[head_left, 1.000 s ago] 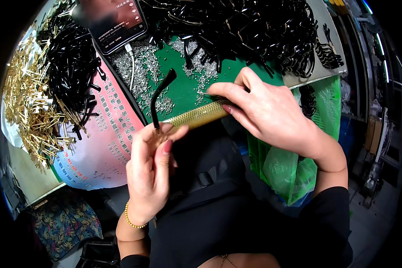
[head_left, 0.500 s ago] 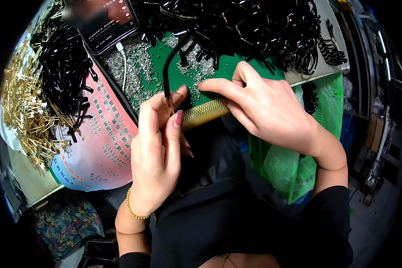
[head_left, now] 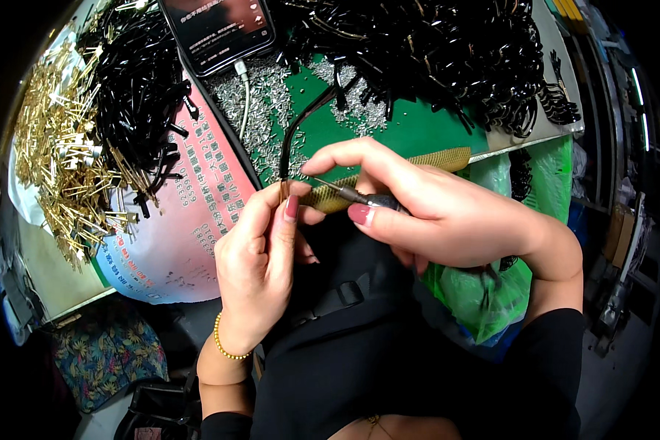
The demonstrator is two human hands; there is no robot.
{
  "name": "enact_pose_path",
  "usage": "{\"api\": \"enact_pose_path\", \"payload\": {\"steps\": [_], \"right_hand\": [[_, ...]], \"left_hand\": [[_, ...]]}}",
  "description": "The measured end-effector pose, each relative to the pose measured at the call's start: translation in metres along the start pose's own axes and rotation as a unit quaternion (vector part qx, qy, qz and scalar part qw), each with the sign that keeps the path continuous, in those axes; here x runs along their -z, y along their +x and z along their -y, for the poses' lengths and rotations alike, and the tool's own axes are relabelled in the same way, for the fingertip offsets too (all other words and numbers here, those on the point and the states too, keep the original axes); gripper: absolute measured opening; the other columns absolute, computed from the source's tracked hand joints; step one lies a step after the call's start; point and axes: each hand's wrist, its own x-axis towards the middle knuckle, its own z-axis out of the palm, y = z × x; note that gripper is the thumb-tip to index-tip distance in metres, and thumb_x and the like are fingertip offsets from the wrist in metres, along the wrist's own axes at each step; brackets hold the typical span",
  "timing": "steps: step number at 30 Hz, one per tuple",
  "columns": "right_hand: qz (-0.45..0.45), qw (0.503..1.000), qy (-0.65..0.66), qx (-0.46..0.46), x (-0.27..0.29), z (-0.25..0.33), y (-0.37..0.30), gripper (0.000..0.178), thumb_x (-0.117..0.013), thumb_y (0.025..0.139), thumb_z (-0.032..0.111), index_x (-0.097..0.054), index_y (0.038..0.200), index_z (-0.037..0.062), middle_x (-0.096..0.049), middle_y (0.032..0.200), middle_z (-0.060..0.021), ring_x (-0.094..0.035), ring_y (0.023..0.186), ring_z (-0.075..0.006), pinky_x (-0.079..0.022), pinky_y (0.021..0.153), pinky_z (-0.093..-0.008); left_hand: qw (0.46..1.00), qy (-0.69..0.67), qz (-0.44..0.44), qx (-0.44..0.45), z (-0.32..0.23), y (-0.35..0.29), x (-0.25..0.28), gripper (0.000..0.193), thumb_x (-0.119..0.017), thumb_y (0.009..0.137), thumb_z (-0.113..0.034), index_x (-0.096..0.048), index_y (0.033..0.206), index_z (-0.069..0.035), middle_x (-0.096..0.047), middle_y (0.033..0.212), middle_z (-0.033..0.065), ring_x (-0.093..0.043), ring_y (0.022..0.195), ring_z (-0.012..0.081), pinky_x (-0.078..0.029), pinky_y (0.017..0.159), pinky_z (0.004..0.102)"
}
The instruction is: The person assembles eyeglasses by hand, inserting small metal components into the temples and attaching them to the frame. The person repeatedly picks up parts from a green work surface and secures them into the glasses arms.
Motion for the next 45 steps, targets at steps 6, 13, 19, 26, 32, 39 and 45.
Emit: {"api": "enact_pose_path", "payload": {"steps": [6,13,19,26,32,39,45], "right_hand": [[-0.005,0.996,0.085,-0.007,-0.008,0.003,0.003,0.049,-0.047,0.104,0.012,-0.033,0.151,0.0109,-0.052,0.087,-0.0001,-0.059,0.060,-0.0072,-0.052,0.050,-0.0231],[-0.003,0.978,0.209,-0.020,-0.011,0.000,-0.002,0.040,-0.050,0.104,0.012,-0.036,0.142,0.0071,-0.055,0.090,-0.0039,-0.053,0.050,-0.0080,-0.044,0.042,-0.0235],[-0.181,0.911,-0.297,0.220,-0.037,-0.006,0.004,0.045,-0.059,0.099,0.015,-0.038,0.136,0.0010,-0.062,0.105,-0.0222,-0.067,0.084,-0.0444,-0.055,0.071,-0.0462],[-0.232,0.694,-0.521,0.439,-0.057,0.051,0.112,0.026,-0.070,0.072,0.006,-0.060,0.094,-0.0062,-0.062,0.085,-0.0197,-0.069,0.069,-0.0327,-0.055,0.055,-0.0411],[-0.249,0.668,-0.556,0.427,-0.063,0.063,0.144,0.018,-0.069,0.071,0.004,-0.066,0.086,-0.0054,-0.065,0.082,-0.0196,-0.070,0.070,-0.0305,-0.057,0.059,-0.0389],[-0.236,0.767,-0.470,0.368,-0.037,0.040,0.099,0.018,-0.065,0.089,0.013,-0.060,0.097,-0.0022,-0.063,0.091,-0.0208,-0.067,0.073,-0.0354,-0.055,0.065,-0.0446],[-0.182,0.922,-0.189,0.285,-0.031,0.020,0.033,0.017,-0.062,0.091,0.007,-0.062,0.106,-0.0026,-0.062,0.083,-0.0120,-0.061,0.074,-0.0178,-0.050,0.070,-0.0321]], "left_hand": [[0.995,0.068,-0.009,-0.069,0.003,0.006,-0.005,0.020,-0.055,0.104,-0.005,-0.063,0.121,0.003,-0.074,0.087,0.0066,-0.065,0.059,0.0075,-0.053,0.055,0.0220],[0.885,0.324,-0.081,-0.323,0.023,0.010,-0.005,0.031,-0.066,0.090,0.004,-0.063,0.121,0.008,-0.072,0.090,0.0130,-0.069,0.071,0.0245,-0.054,0.064,0.0330],[0.867,0.331,-0.096,-0.361,0.009,0.008,0.017,0.035,-0.067,0.086,0.007,-0.064,0.121,0.007,-0.071,0.090,0.0144,-0.069,0.072,0.0256,-0.054,0.064,0.0340],[0.928,-0.033,-0.309,-0.203,0.012,-0.002,0.096,0.022,-0.047,0.103,0.000,-0.056,0.123,0.005,-0.058,0.124,0.0123,-0.062,0.090,0.0132,-0.051,0.084,0.0267],[0.917,0.159,-0.355,-0.082,0.003,0.017,0.118,0.010,-0.068,0.093,-0.006,-0.070,0.100,0.000,-0.062,0.082,0.0024,-0.054,0.067,0.0099,-0.044,0.062,0.0262],[0.908,0.178,-0.372,-0.075,-0.011,0.028,0.115,0.013,-0.070,0.093,-0.011,-0.070,0.095,0.001,-0.069,0.080,0.0122,-0.063,0.068,0.0218,-0.050,0.065,0.0337],[0.839,0.388,-0.352,-0.146,0.001,0.039,0.105,0.018,-0.075,0.090,-0.013,-0.068,0.097,0.002,-0.069,0.090,0.0139,-0.067,0.080,0.0256,-0.052,0.073,0.0362]]}}
